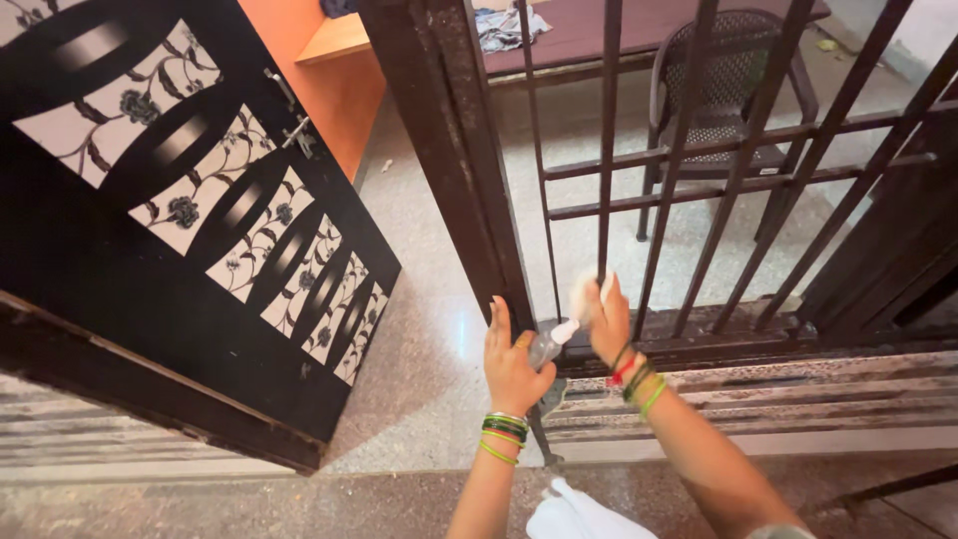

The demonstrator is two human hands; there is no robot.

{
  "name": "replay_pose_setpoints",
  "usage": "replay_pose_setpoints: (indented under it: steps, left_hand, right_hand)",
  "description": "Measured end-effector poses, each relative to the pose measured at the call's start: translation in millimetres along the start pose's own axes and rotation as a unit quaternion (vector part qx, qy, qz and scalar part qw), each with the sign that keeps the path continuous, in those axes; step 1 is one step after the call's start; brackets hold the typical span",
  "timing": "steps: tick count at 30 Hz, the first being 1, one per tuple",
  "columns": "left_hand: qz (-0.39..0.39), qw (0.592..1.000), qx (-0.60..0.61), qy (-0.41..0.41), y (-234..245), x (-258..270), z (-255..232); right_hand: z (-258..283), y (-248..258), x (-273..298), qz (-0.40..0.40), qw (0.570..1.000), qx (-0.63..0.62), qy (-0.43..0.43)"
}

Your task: The person sprays a cleaning solution onto a metal railing and wipes it with a white cloth. The person repeatedly sprays and wipes the same section of the railing throughout the clip.

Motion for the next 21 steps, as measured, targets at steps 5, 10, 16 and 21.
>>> replay_pose_setpoints:
  steps: [5,10,16,21]
  left_hand:
    - [0.024,0.999,-0.021,-0.009,3,0,4]
    - [0.039,0.998,0.043,-0.002,7,1,8]
    - [0.074,0.989,0.128,0.016,24,1,15]
    - [0.068,0.986,0.15,0.006,23,4,16]
  right_hand:
    - [-58,0,90,-0.018,0.992,0.091,0.083]
    - [-21,-26,110,-0.051,0.998,0.002,0.028]
    - [70,-53,-51,0.072,0.99,-0.081,0.093]
    - [68,-65,-44,0.025,0.995,-0.081,0.053]
Point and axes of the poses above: each hand's wrist, its own x-axis away from the middle knuckle, its own y-axis out of the back of the hand, z = x × y, the point moved 2 cm from there along -x, towards the middle knuckle, and after that the axes turned 1 degree about -z, right-handed, at the moved point
